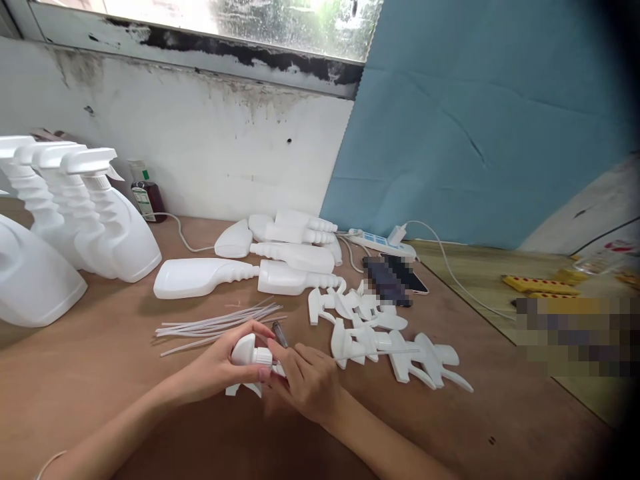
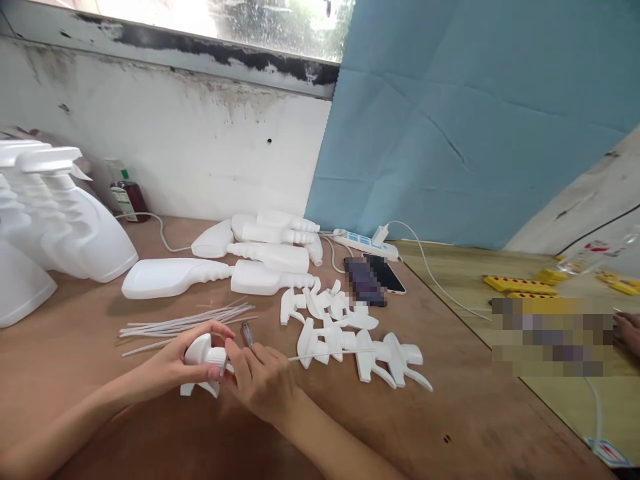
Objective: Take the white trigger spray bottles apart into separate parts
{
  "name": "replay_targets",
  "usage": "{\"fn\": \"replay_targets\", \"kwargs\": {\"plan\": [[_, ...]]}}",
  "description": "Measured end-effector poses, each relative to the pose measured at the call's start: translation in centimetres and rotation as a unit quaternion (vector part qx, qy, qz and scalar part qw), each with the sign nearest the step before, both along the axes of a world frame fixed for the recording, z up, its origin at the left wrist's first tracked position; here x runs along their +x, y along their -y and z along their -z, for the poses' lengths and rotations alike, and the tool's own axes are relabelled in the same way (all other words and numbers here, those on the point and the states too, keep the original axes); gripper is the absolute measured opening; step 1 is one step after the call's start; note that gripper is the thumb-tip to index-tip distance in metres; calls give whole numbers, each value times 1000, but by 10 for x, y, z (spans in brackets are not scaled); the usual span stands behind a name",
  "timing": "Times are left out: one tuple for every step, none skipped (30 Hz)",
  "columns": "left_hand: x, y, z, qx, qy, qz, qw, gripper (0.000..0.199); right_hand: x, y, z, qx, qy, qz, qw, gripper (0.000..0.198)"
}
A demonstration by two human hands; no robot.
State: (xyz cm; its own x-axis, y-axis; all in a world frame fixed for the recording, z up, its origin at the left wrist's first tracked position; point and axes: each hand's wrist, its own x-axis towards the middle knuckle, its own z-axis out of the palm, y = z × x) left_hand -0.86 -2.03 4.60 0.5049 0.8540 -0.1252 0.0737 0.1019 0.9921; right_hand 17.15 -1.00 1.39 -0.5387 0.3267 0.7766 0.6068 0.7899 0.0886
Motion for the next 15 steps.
{"fn": "replay_targets", "kwargs": {"plan": [[0,-1,1,-7,0,0,1000,40,0,0,0,3,6,-3,1000,27],[-1,-1,1,-17,2,3,1000,39,-1,0,1,4,12,-6,1000,27],[-1,-2,2,-28,5,9,1000,37,-1,1,1,3,17,-11,1000,27],[-1,-2,2,-40,10,17,999,36,-1,1,0,2,21,-18,1000,27],[-2,-2,2,-50,17,26,998,35,-1,1,0,-1,23,-25,999,27],[-2,-2,2,-57,25,34,998,34,0,1,0,-5,25,-34,999,27],[-2,-2,2,-60,31,41,997,34,0,1,-1,-7,28,-42,999,27],[-2,-1,2,-62,35,45,996,33,0,2,-2,-8,30,-52,998,27],[-2,-1,2,-63,38,50,996,33,1,2,-2,-7,32,-63,998,28],[-2,-1,2,-65,39,55,996,32,2,2,-3,-6,34,-74,997,29],[-2,-1,2,-68,40,63,995,32,2,2,-4,-3,37,-87,996,29],[-3,-1,2,-71,41,73,994,31,3,2,-4,0,40,-99,994,29],[-3,-1,2,-74,42,84,993,30,4,2,-5,1,46,-110,993,28],[-3,-1,2,-74,41,94,992,29,5,2,-5,3,52,-120,991,27],[-4,-1,2,-71,37,101,992,28,6,1,-6,4,59,-129,990,27]]}}
